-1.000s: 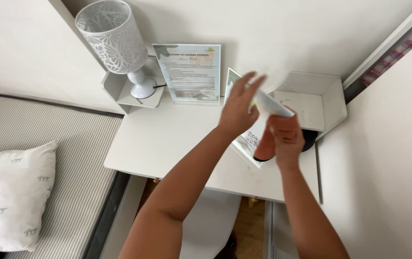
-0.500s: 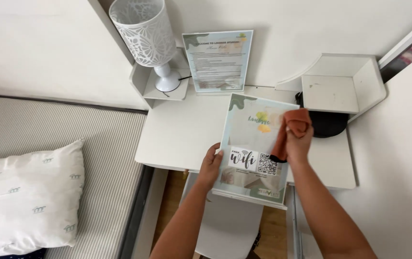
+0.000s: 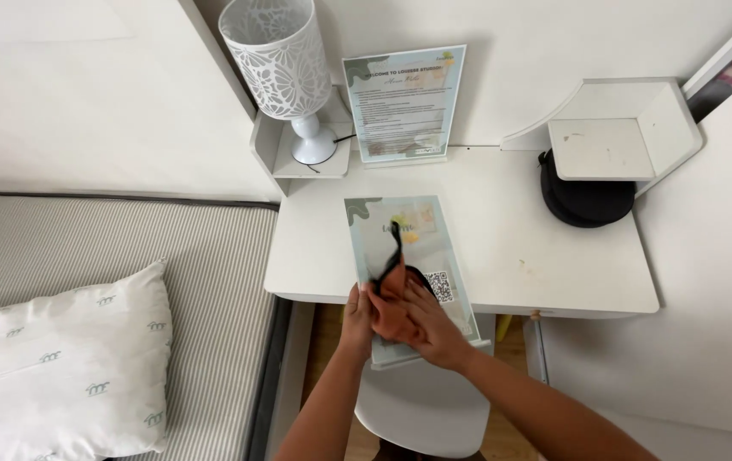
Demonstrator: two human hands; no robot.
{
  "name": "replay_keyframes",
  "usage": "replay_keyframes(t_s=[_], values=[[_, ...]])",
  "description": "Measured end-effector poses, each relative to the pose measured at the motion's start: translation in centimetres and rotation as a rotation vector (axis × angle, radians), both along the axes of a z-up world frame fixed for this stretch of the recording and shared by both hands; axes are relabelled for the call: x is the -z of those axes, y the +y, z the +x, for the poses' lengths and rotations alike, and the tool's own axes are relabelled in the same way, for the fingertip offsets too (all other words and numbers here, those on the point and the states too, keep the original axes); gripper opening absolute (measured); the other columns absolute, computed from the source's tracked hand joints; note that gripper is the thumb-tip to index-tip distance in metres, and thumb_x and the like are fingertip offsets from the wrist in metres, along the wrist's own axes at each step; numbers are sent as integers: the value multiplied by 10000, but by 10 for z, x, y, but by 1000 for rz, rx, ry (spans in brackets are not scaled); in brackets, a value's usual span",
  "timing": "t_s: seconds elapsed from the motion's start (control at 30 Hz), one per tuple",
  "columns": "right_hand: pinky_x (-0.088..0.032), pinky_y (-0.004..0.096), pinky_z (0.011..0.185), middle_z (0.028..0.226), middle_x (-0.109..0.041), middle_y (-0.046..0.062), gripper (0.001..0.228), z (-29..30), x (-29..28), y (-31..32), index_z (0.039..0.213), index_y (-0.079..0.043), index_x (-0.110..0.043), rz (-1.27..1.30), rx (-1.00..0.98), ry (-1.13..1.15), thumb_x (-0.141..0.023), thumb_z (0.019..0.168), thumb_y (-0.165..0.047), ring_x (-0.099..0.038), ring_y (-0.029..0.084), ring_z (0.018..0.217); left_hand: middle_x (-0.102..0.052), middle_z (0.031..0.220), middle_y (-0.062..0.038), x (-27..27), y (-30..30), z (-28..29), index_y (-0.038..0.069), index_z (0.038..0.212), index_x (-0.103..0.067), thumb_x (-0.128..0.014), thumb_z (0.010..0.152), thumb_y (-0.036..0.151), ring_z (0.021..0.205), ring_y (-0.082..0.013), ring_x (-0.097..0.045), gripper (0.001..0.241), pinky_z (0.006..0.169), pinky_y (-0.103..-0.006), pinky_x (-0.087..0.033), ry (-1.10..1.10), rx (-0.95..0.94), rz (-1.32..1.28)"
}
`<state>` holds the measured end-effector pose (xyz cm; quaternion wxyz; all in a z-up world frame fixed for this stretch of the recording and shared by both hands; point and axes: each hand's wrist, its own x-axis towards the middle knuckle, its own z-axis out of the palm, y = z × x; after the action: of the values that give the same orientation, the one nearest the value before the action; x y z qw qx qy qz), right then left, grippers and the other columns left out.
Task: The person wipes a white desk and a wardrobe shelf using a cloth. They move two framed signs and a vase of flowers to clean the surfaces underneath, then return the items to the desk. The person also wipes the inside of the wardrobe.
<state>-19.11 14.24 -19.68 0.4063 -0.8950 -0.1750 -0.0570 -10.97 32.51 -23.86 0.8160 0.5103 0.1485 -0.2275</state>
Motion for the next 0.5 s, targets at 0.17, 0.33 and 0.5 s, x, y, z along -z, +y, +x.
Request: replay_keyframes(t_s=[0.17, 0.33, 0.5], values=[[-250, 495, 1229, 1599, -329, 244, 822, 29, 6, -63, 1465, -189, -509, -138, 169, -47, -813, 746, -449, -295, 419, 1493, -603, 1425, -93, -5, 17, -7, 91, 1530, -441, -480, 1052, 378, 1259, -194, -568, 559, 1032, -317, -481, -28, 39, 101], [-160, 613, 1198, 1615, -236, 301, 1122, 104, -6, -63, 1565, -90, -343, -346, 511, -93, -812, 705, -637, -208, 497, 1506, -673, 1300, -92, -68, 24, -11, 103, 1498, -491, -504, 1042, 360, 1157, -169, -613, 524, 983, -314, -513, -105, 238, 210], [-169, 591, 1252, 1658, -324, 191, 914, 122, -54, 27, 1592, -80, -338, -200, 350, -155, -720, 858, -469, -245, 410, 1545, -721, 1199, -84, -98, 26, -5, 63, 1448, -544, -503, 1058, 353, 1075, -153, -642, 488, 950, -306, -525, -328, 454, 232]])
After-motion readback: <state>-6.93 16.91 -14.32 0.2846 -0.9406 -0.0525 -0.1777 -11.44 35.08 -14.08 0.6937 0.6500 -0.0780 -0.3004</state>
